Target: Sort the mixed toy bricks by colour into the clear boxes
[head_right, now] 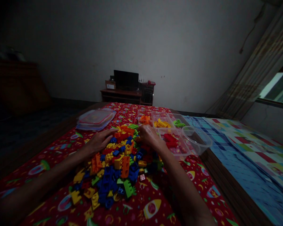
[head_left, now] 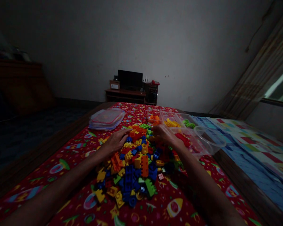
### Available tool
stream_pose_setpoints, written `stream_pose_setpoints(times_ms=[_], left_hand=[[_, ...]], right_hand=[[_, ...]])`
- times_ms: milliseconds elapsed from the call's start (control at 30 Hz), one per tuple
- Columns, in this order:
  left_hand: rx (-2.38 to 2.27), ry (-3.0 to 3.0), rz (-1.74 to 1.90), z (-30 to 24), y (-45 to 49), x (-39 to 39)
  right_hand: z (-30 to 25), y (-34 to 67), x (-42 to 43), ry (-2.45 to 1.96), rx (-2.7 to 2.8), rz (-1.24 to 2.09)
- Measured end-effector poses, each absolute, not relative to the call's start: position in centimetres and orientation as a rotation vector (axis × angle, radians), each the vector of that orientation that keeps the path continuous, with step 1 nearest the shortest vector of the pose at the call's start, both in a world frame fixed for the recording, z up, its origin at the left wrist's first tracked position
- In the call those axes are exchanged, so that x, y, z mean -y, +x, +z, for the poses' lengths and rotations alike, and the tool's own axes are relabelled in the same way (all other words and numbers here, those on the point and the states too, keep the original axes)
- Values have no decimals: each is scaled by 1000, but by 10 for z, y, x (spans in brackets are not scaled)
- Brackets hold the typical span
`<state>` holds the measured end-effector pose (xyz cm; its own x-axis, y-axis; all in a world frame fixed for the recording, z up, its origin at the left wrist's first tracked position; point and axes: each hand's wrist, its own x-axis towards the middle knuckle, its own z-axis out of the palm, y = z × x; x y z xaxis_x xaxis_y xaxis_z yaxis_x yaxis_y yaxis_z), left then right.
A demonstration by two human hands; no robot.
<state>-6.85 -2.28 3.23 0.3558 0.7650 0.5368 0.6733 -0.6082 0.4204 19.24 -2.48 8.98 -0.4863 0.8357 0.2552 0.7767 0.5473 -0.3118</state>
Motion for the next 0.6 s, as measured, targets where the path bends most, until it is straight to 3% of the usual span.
stream_pose_setpoints(times_ms=[333, 600], left_hand=[[-1291, 2171, 1216, 46, -63, 32], [-1165, 2279, 1174, 52, -49, 45]], right_hand=[[75, 179, 38, -1146, 2498, -46], [65, 152, 42, -918, 2533, 37]])
